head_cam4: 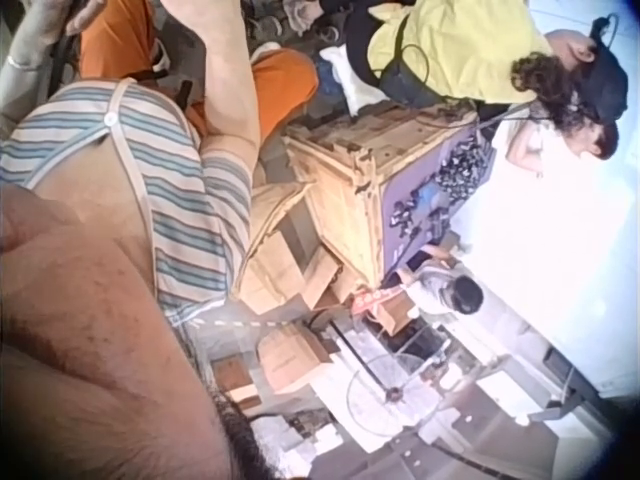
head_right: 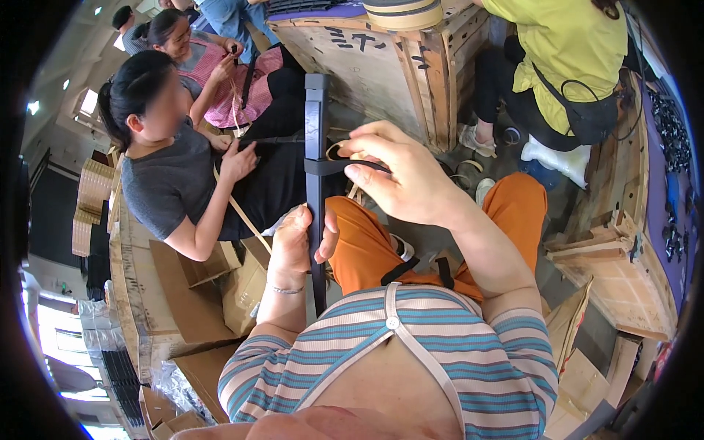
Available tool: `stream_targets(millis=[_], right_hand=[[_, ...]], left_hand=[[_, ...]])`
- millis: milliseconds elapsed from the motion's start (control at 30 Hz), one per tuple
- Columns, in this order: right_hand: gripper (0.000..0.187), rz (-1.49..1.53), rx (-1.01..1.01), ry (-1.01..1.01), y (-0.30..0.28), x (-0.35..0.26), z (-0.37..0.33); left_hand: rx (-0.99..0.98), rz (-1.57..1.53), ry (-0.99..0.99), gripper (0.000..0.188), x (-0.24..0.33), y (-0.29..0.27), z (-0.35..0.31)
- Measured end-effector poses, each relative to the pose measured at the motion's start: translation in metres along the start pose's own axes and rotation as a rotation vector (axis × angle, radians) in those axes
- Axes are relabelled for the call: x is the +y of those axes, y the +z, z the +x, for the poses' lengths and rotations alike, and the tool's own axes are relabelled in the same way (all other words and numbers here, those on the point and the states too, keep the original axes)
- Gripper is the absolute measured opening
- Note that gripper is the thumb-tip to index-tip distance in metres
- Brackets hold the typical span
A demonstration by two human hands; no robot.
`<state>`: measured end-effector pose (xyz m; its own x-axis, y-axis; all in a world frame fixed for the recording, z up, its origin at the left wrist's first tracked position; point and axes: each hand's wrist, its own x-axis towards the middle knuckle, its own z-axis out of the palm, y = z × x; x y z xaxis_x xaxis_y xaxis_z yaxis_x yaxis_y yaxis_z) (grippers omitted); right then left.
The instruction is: The recorder is applying yellow adhesive tape to long, black plastic components in a manufacturing assembly environment.
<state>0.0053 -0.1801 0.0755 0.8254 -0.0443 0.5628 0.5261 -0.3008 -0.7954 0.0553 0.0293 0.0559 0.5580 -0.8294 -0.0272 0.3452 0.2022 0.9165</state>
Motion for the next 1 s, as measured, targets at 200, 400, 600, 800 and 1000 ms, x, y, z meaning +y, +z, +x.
stream_targets(millis=[200, 400, 600, 800, 1000], right_hand=[[0.013, -0.011, -0.08, 0.079, 0.009, -0.009, 0.008], [0.01, 0.001, -0.101, 0.155, 0.014, -0.012, 0.006], [0.013, 0.117, -0.096, 0.231, 0.022, -0.008, 0.006], [0.014, 0.166, -0.167, 0.051, 0.059, 0.051, 0.007], [0.033, 0.708, -0.109, 0.542, 0.04, 0.04, 0.007]], left_hand=[[0.09, 0.034, 0.0, 0.049, -0.005, 0.005, -0.002], [-0.007, -0.133, -0.043, 0.048, -0.009, 0.0, -0.003], [-0.2, -0.34, -0.059, 0.046, -0.019, -0.009, 0.001], [-0.357, -0.192, -0.235, 0.056, -0.014, 0.01, 0.0], [-0.418, -0.702, -0.17, 0.043, -0.022, -0.006, 0.014]])
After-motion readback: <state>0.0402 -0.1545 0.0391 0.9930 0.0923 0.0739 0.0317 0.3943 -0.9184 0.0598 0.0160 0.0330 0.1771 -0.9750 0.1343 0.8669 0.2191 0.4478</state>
